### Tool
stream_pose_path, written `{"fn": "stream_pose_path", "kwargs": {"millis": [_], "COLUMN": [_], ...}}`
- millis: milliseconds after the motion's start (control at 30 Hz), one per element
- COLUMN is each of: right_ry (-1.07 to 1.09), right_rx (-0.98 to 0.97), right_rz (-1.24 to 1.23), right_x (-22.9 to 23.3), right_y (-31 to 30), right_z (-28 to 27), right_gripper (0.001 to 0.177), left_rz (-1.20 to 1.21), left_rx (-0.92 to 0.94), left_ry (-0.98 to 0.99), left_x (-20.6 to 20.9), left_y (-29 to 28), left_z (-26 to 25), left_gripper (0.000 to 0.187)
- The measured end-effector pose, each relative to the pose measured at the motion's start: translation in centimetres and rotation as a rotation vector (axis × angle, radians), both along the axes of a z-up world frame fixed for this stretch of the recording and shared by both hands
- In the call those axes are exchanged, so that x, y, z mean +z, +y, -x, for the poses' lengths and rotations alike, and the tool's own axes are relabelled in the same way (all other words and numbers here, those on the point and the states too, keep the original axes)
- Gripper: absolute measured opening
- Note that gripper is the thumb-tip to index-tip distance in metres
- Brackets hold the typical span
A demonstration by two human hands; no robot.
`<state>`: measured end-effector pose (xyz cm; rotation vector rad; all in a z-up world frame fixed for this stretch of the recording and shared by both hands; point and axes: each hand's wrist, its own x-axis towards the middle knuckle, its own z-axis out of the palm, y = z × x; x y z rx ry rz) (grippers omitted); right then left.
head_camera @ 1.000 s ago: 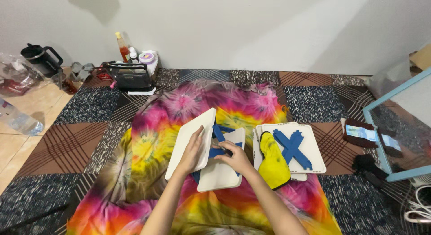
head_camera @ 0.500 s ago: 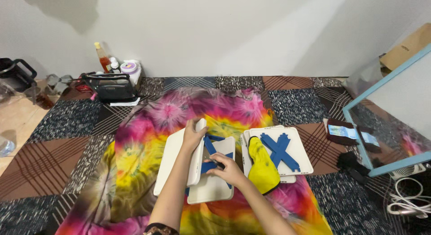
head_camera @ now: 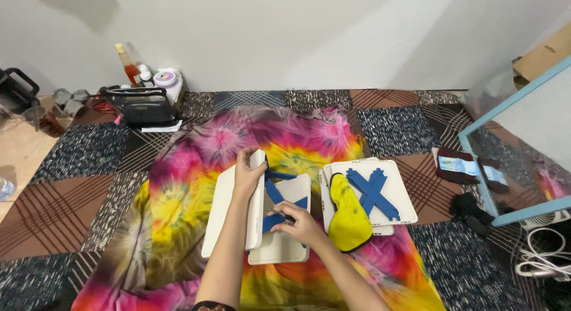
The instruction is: The person uses a screwdriver to pry and separate blue plastic pieces from white square boards, then wipes the boards with a yellow cloth. The person handles multiple boards and blue pieces, stacking them on a colorful tie-dye surface.
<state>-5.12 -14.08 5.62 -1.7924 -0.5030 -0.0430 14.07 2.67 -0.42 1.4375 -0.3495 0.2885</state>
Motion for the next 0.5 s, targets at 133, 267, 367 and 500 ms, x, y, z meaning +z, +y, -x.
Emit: {"fn": "stream_pose_path", "kwargs": {"millis": [133, 267, 367, 500], "right_ry": [0.082, 0.132, 0.213, 0.166], "right_rx": [0.052, 0.077, 0.048, 0.043], "right_rz": [-0.113, -0.158, -0.193, -0.133], "right_x": [0.2, -0.1, -0.8, -1.5], "right_y": [0.0, -0.3, -0.5, -0.8], "right_z": [0.1, 0.1, -0.1, -0.6], "right_gripper": [0.032, 0.031, 0.032, 0.032], "left_rz": [-0.125, -0.381, -0.4, -0.561], "left_rx": [0.039, 0.09, 0.122, 0.13], "left_ry": [-0.025, -0.099, -0.109, -0.131], "left_x": [0.4, 0.3, 0.0, 0.8], "left_y": [-0.7, -0.9, -1.7, -2.1], "left_z": [0.3, 0.6, 0.8, 1.8], "left_gripper": [0.057, 0.05, 0.03, 0.033]}}
